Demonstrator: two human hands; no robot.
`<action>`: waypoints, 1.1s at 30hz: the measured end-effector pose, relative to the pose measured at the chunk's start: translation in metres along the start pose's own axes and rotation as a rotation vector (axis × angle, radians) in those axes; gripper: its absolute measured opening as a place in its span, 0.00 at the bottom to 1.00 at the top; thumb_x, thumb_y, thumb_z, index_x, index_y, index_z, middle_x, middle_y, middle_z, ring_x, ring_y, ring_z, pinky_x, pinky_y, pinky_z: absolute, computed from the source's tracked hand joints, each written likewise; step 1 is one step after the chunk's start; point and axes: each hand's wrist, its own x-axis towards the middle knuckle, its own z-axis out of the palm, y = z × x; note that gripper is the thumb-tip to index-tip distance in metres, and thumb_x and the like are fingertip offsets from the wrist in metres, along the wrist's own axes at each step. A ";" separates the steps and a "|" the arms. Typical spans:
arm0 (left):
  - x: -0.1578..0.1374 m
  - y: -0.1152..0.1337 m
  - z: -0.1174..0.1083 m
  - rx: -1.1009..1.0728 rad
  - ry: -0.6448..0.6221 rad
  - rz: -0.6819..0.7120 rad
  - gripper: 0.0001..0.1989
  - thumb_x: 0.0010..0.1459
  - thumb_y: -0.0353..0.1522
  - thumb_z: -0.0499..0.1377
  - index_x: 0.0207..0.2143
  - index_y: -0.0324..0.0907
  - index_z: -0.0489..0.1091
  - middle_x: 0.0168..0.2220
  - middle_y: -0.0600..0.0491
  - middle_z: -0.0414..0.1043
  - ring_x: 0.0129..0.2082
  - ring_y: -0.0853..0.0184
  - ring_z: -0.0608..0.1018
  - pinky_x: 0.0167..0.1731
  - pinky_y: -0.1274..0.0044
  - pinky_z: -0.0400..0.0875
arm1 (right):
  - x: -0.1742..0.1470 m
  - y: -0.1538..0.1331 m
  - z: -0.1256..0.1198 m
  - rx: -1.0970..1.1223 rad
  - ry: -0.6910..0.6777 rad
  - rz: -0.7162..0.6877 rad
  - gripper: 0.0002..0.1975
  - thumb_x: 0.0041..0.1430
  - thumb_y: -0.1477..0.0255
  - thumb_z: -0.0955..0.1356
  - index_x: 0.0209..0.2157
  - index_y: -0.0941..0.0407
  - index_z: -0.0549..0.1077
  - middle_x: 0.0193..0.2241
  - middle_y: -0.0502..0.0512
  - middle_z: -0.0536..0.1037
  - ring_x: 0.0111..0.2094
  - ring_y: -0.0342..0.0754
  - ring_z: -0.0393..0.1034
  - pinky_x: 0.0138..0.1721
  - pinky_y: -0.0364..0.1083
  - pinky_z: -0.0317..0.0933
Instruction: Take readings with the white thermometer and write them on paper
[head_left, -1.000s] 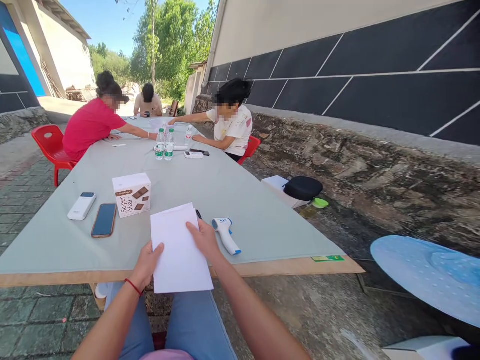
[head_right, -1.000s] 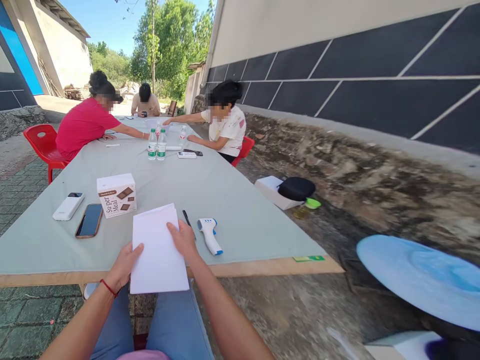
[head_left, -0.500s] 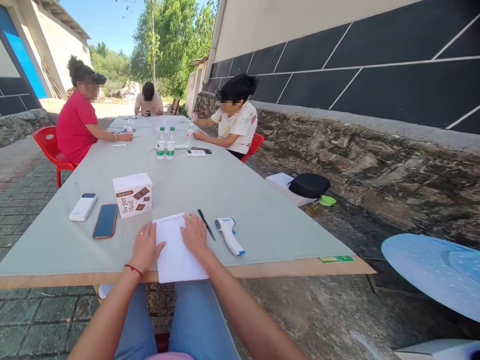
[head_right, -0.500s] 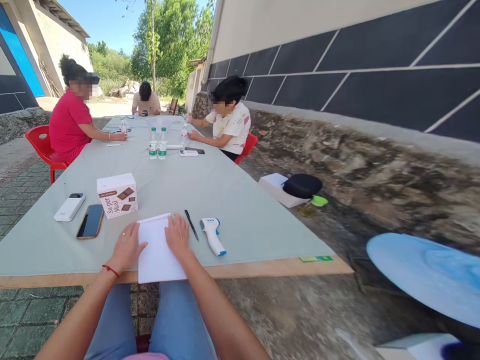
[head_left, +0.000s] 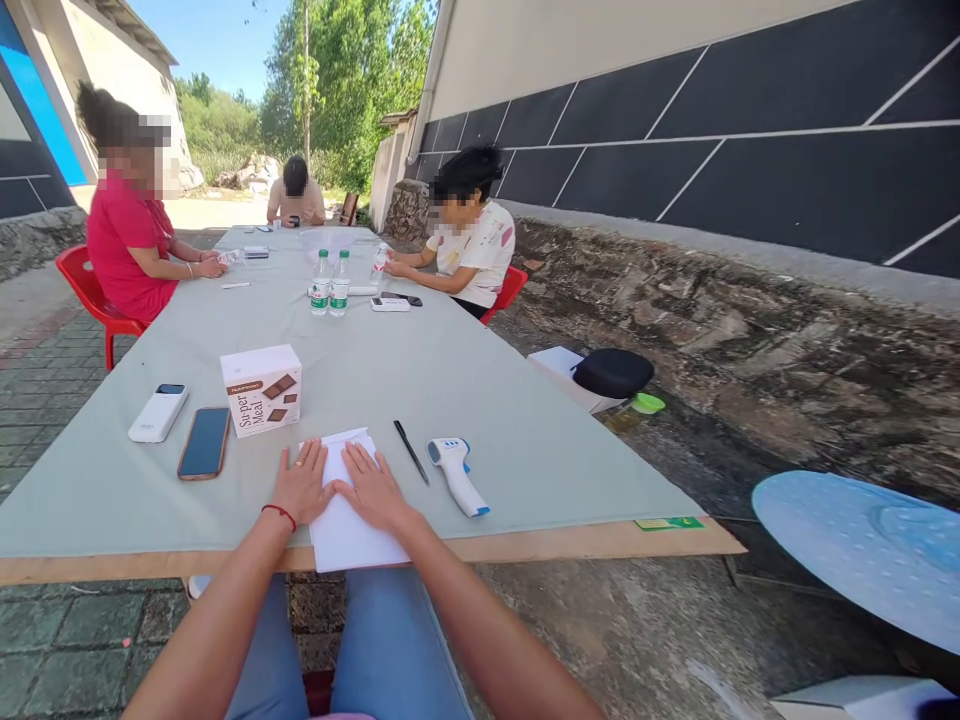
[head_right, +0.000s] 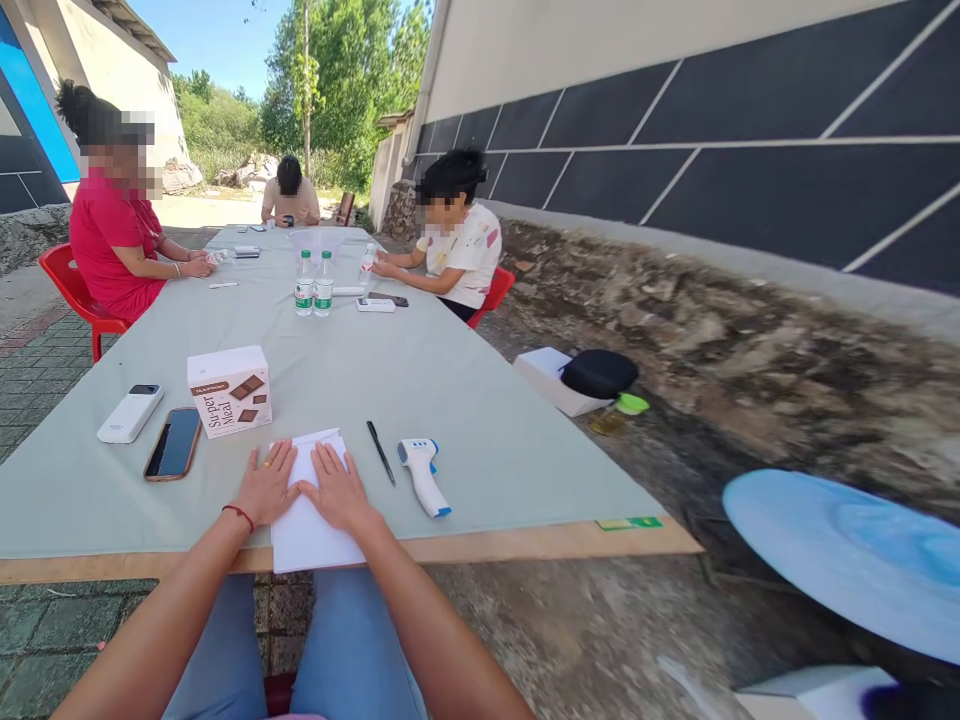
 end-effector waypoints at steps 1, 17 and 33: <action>0.000 0.000 0.001 0.006 0.002 0.000 0.32 0.66 0.43 0.42 0.68 0.39 0.47 0.69 0.44 0.42 0.69 0.53 0.49 0.63 0.50 0.42 | -0.004 0.001 0.000 -0.011 -0.008 0.002 0.35 0.68 0.54 0.49 0.68 0.61 0.46 0.69 0.59 0.42 0.70 0.52 0.35 0.67 0.58 0.33; -0.063 0.018 0.002 -0.067 -0.026 0.197 0.50 0.55 0.61 0.45 0.68 0.37 0.45 0.69 0.35 0.35 0.69 0.46 0.43 0.62 0.48 0.39 | -0.084 0.039 0.031 -0.157 0.242 -0.162 0.41 0.64 0.48 0.54 0.68 0.62 0.48 0.68 0.66 0.49 0.69 0.58 0.40 0.66 0.62 0.36; -0.071 -0.023 -0.013 -0.488 0.027 0.225 0.47 0.51 0.59 0.55 0.67 0.47 0.49 0.69 0.40 0.44 0.69 0.48 0.49 0.63 0.51 0.44 | -0.054 0.092 -0.037 -0.041 0.481 0.428 0.26 0.65 0.57 0.58 0.55 0.60 0.69 0.55 0.70 0.70 0.56 0.61 0.64 0.53 0.57 0.59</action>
